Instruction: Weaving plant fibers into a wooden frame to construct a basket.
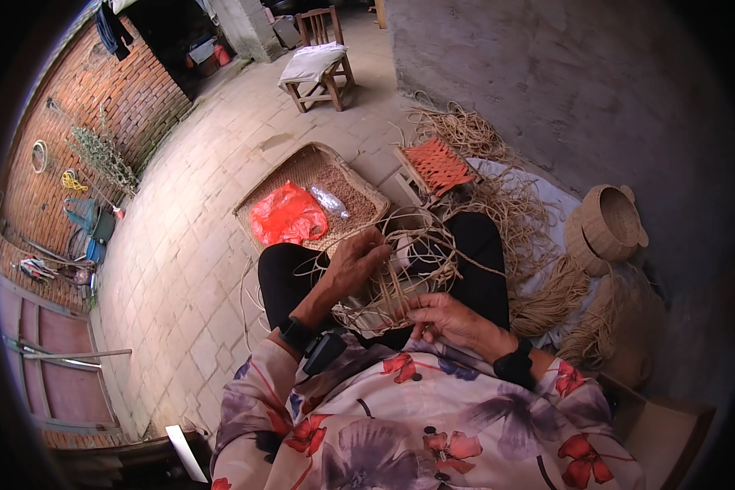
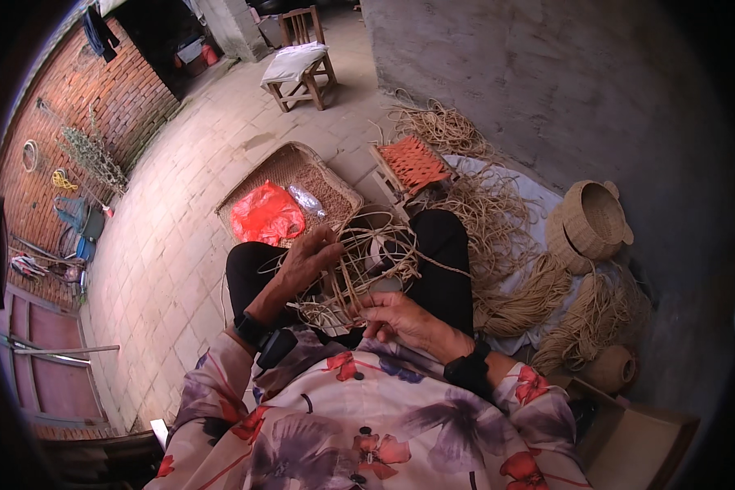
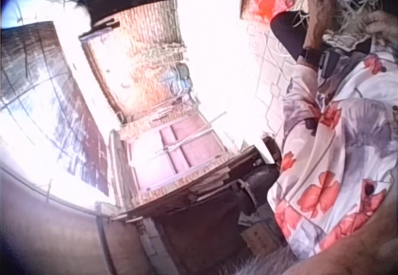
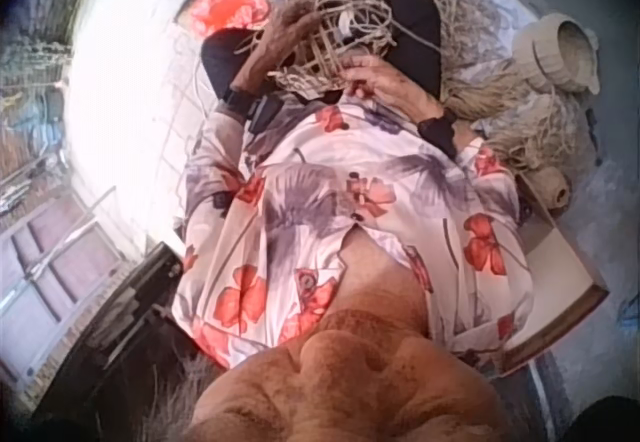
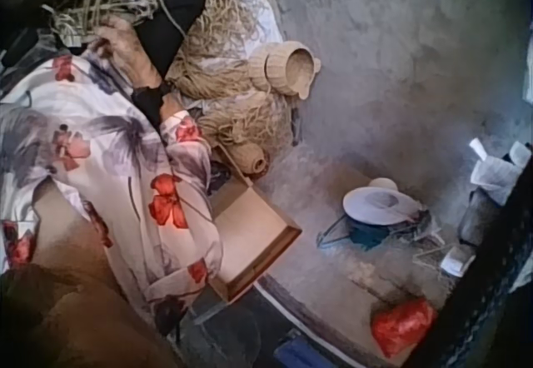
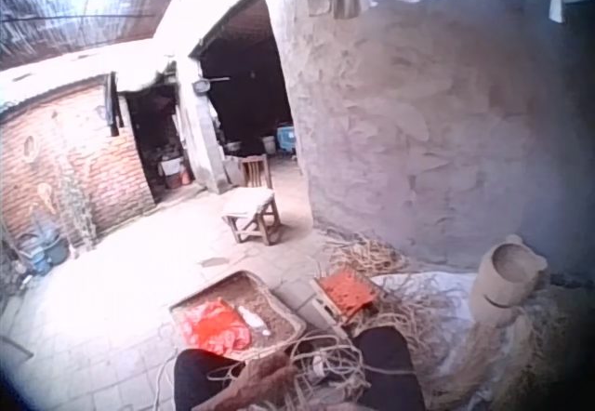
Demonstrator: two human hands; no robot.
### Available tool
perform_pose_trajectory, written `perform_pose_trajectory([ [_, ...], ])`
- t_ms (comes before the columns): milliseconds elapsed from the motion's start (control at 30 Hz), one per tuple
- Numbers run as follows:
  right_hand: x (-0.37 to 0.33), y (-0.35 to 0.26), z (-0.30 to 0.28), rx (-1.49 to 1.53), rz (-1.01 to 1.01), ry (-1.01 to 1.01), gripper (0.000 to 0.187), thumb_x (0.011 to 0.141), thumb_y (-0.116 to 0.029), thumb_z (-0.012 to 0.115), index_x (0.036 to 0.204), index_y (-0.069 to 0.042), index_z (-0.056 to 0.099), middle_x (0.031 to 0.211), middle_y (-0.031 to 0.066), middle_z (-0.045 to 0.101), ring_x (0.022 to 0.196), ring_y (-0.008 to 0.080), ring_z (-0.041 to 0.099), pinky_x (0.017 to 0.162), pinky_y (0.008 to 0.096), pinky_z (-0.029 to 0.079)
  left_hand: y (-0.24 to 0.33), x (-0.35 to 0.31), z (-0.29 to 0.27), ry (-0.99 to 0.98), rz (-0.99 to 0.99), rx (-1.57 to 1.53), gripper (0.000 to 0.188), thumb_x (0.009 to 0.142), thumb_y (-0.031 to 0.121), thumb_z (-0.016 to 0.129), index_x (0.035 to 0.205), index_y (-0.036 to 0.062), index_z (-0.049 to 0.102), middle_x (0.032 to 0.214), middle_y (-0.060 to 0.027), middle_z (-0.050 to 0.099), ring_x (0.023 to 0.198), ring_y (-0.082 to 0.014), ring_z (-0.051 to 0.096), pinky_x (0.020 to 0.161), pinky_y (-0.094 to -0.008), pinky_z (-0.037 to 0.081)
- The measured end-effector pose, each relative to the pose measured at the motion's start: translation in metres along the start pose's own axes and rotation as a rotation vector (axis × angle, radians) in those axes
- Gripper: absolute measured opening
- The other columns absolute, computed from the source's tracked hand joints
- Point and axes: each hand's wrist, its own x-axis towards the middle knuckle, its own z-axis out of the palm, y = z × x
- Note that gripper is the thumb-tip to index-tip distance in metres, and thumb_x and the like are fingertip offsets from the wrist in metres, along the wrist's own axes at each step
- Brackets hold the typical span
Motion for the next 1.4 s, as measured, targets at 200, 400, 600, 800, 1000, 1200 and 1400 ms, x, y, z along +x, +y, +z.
perform_pose_trajectory([
  [200, -0.002, 0.002, -0.001, 0.172, -0.068, 0.034, 0.031, 0.091, -0.009, 0.059, 0.118, 0.004, 0.056, 0.098, 0.0099, 0.065, 0.063, 0.0122, 0.065, 0.044, 0.0181, 0.048, -0.002, 0.005, 0.004, 0.020, -0.029, -0.068, 0.016, 0.088, 0.019, 0.061, 0.086, 0.0028, 0.059, 0.071, -0.0038, 0.058, 0.065, -0.0111, 0.056, 0.059, -0.0276, 0.047],
  [400, -0.004, 0.000, 0.003, 0.050, -0.061, 0.084, 0.021, 0.090, -0.009, 0.059, 0.108, 0.003, 0.057, 0.090, 0.0080, 0.065, 0.060, 0.0115, 0.064, 0.043, 0.0184, 0.048, 0.002, 0.004, 0.004, 0.021, -0.098, -0.133, 0.016, 0.088, 0.018, 0.062, 0.086, 0.0022, 0.059, 0.072, -0.0033, 0.060, 0.066, -0.0113, 0.058, 0.060, -0.0273, 0.048],
  [600, -0.004, 0.001, 0.000, 0.072, -0.061, 0.081, 0.023, 0.089, -0.010, 0.060, 0.108, 0.002, 0.057, 0.088, 0.0072, 0.064, 0.059, 0.0114, 0.064, 0.044, 0.0193, 0.049, -0.001, 0.005, 0.006, 0.061, -0.060, -0.116, 0.020, 0.090, 0.021, 0.063, 0.085, 0.0036, 0.056, 0.075, -0.0006, 0.059, 0.068, -0.0078, 0.054, 0.060, -0.0252, 0.044],
  [800, -0.003, 0.005, -0.004, 0.070, -0.081, 0.064, 0.024, 0.089, -0.011, 0.060, 0.109, 0.002, 0.056, 0.084, 0.0064, 0.063, 0.061, 0.0120, 0.064, 0.045, 0.0202, 0.050, 0.005, 0.003, 0.005, 0.087, -0.004, 0.069, 0.017, 0.085, 0.018, 0.066, 0.090, 0.0025, 0.064, 0.075, -0.0069, 0.063, 0.066, -0.0137, 0.060, 0.062, -0.0287, 0.049],
  [1000, -0.011, -0.001, 0.004, 0.015, -0.068, 0.062, 0.023, 0.091, -0.013, 0.058, 0.109, 0.000, 0.058, 0.091, 0.0063, 0.065, 0.063, 0.0102, 0.064, 0.049, 0.0197, 0.051, 0.012, 0.006, 0.000, 0.028, -0.058, 0.157, 0.021, 0.085, 0.021, 0.063, 0.091, 0.0007, 0.067, 0.072, -0.0090, 0.063, 0.067, -0.0156, 0.061, 0.064, -0.0302, 0.049],
  [1200, -0.023, -0.034, 0.019, -1.089, -0.682, 0.558, 0.014, 0.084, -0.006, 0.060, 0.098, -0.004, 0.064, 0.083, 0.0104, 0.064, 0.070, 0.0233, 0.067, 0.059, 0.0341, 0.052, 0.011, 0.013, -0.004, -0.136, -0.010, 0.199, 0.020, 0.085, 0.020, 0.062, 0.087, 0.0010, 0.063, 0.076, -0.0040, 0.062, 0.072, -0.0108, 0.058, 0.064, -0.0278, 0.047],
  [1400, 0.001, -0.069, 0.022, -1.595, -0.842, 0.465, 0.028, 0.077, 0.002, 0.057, 0.105, -0.002, 0.059, 0.092, 0.0133, 0.052, 0.074, 0.0326, 0.062, 0.062, 0.0421, 0.051, 0.011, 0.013, -0.004, -0.183, -0.048, -0.006, 0.017, 0.087, 0.019, 0.063, 0.088, 0.0025, 0.060, 0.078, -0.0024, 0.062, 0.072, -0.0089, 0.057, 0.063, -0.0252, 0.046],
])
